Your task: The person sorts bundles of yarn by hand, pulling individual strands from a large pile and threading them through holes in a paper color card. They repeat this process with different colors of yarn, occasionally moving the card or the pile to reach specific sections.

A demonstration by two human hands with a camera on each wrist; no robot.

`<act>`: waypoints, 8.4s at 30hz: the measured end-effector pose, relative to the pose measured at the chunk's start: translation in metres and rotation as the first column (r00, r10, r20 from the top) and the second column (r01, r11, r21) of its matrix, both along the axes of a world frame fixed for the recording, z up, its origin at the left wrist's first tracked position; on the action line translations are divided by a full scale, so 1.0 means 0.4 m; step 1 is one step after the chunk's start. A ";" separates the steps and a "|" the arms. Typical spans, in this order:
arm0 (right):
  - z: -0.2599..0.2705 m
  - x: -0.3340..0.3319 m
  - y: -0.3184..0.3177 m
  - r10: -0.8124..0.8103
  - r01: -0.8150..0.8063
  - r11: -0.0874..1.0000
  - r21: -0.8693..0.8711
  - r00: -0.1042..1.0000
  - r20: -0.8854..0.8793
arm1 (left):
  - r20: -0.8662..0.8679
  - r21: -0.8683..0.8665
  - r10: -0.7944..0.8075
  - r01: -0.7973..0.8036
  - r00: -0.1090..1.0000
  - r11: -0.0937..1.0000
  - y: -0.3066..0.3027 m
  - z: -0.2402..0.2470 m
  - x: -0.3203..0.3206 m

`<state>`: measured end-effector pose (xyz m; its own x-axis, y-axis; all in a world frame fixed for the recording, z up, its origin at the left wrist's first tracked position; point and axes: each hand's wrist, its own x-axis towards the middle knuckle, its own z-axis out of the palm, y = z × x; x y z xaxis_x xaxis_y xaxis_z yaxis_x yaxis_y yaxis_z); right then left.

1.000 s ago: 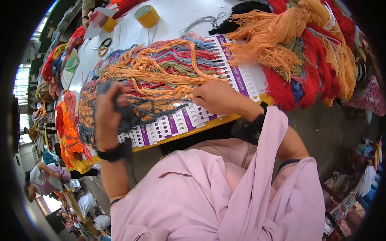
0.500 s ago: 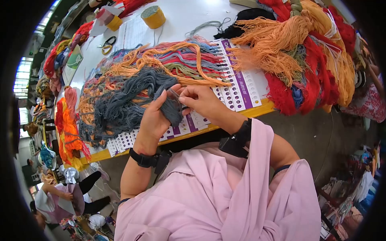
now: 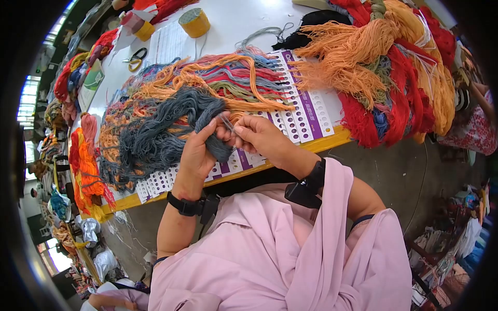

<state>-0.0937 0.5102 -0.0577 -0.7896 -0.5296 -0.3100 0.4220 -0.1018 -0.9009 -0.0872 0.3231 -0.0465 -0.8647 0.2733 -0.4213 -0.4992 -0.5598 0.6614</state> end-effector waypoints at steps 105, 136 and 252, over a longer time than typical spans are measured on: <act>0.022 -0.113 0.186 0.620 -0.108 0.687 0.719 0.604 -0.501 | 0.103 -0.013 -0.213 0.215 0.972 0.976 0.062 0.017 -0.068; -0.014 -0.041 -0.011 -0.064 0.063 0.998 -0.011 0.985 -0.160 | -0.006 0.177 -0.123 0.122 0.992 0.977 0.045 0.004 -0.031; 0.016 -0.094 0.222 0.496 0.119 0.655 0.746 0.677 -0.543 | -0.005 -0.863 -0.432 0.214 0.902 0.458 0.165 -0.023 -0.093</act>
<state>-0.1313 0.5990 -0.0512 -0.8228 -0.5618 -0.0855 -0.3804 0.6563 -0.6516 -0.1246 0.3892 -0.0558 -0.8793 0.1718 -0.4442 -0.3219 0.4731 0.8201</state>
